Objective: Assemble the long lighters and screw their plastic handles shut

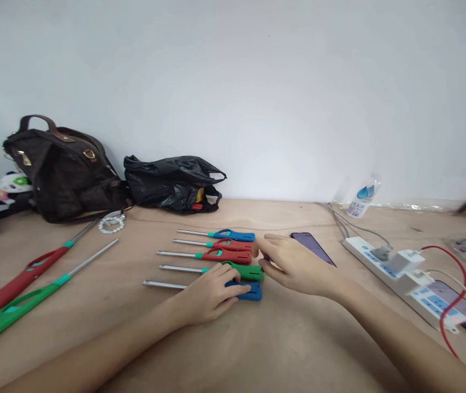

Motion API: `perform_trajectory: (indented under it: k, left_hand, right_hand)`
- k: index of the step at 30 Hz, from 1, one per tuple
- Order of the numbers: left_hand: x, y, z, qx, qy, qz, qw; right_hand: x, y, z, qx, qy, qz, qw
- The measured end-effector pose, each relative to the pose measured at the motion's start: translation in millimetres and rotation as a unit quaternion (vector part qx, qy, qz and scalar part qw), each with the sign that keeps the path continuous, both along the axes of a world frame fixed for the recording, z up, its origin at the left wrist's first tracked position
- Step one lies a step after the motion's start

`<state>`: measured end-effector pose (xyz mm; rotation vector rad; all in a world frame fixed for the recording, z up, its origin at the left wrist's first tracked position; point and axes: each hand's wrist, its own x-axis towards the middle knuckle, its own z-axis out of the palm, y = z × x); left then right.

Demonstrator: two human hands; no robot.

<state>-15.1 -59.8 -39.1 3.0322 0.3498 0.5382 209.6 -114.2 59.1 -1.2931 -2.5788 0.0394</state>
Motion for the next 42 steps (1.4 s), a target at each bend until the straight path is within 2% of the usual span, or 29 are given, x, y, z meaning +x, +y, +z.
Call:
perform_trajectory:
  k: [3, 7, 13, 17, 20, 23, 25, 28, 30, 33, 36, 39, 42]
  left_hand:
    - [0.5, -0.7, 0.1, 0.002, 0.0, 0.003, 1.0]
    - [0.8, -0.8, -0.2, 0.001, -0.002, 0.001, 1.0]
    - [0.8, -0.3, 0.2, 0.003, -0.005, -0.003, 1.0]
    - [0.7, -0.6, 0.6, 0.005, -0.006, -0.001, 1.0]
    - [0.3, -0.5, 0.3, 0.004, -0.003, -0.002, 1.0]
    - [0.1, -0.1, -0.1, 0.004, -0.004, -0.003, 1.0]
    - [0.1, -0.1, 0.1, 0.0, -0.003, -0.003, 1.0]
    - [0.4, -0.4, 0.6, -0.002, -0.001, -0.001, 1.0]
    - [0.5, -0.4, 0.5, -0.002, -0.001, -0.001, 1.0]
    - [0.5, 0.3, -0.5, 0.001, -0.004, -0.004, 1.0]
    - [0.5, 0.7, -1.1, 0.006, -0.01, -0.006, 1.0]
    - [0.7, 0.2, -0.3, 0.007, -0.012, -0.004, 1.0]
    - [0.7, -0.5, 0.7, 0.006, -0.011, -0.005, 1.0]
  right_hand:
    - [-0.7, -0.6, 1.3, 0.023, -0.01, -0.001, 1.0]
    - [-2.7, 0.0, -0.1, 0.018, -0.062, -0.069, 0.996]
    - [-1.6, -1.8, 0.2, 0.039, -0.024, -0.013, 0.999]
    - [-3.0, -0.3, -2.8, 0.029, -0.045, -0.075, 0.996]
    - [-3.9, -0.3, -2.5, 0.012, -0.027, -0.065, 0.997]
    - [-3.8, -1.7, -0.1, 0.033, -0.02, -0.044, 0.998]
    - [-3.5, -2.0, 0.8, 0.037, -0.036, -0.065, 0.997]
    - [-2.0, -2.0, 1.4, 0.003, -0.036, -0.093, 0.995]
    - [-0.6, -2.7, 2.4, -0.012, -0.007, -0.067, 0.998]
    - [0.2, -4.1, 3.6, 0.009, 0.013, -0.017, 1.0]
    - [-1.5, -3.5, 2.3, 0.037, -0.024, -0.041, 0.998]
    - [-3.0, -2.1, 1.0, 0.021, -0.051, -0.085, 0.995]
    - [-2.1, -2.6, 2.6, 0.004, -0.02, -0.044, 0.999]
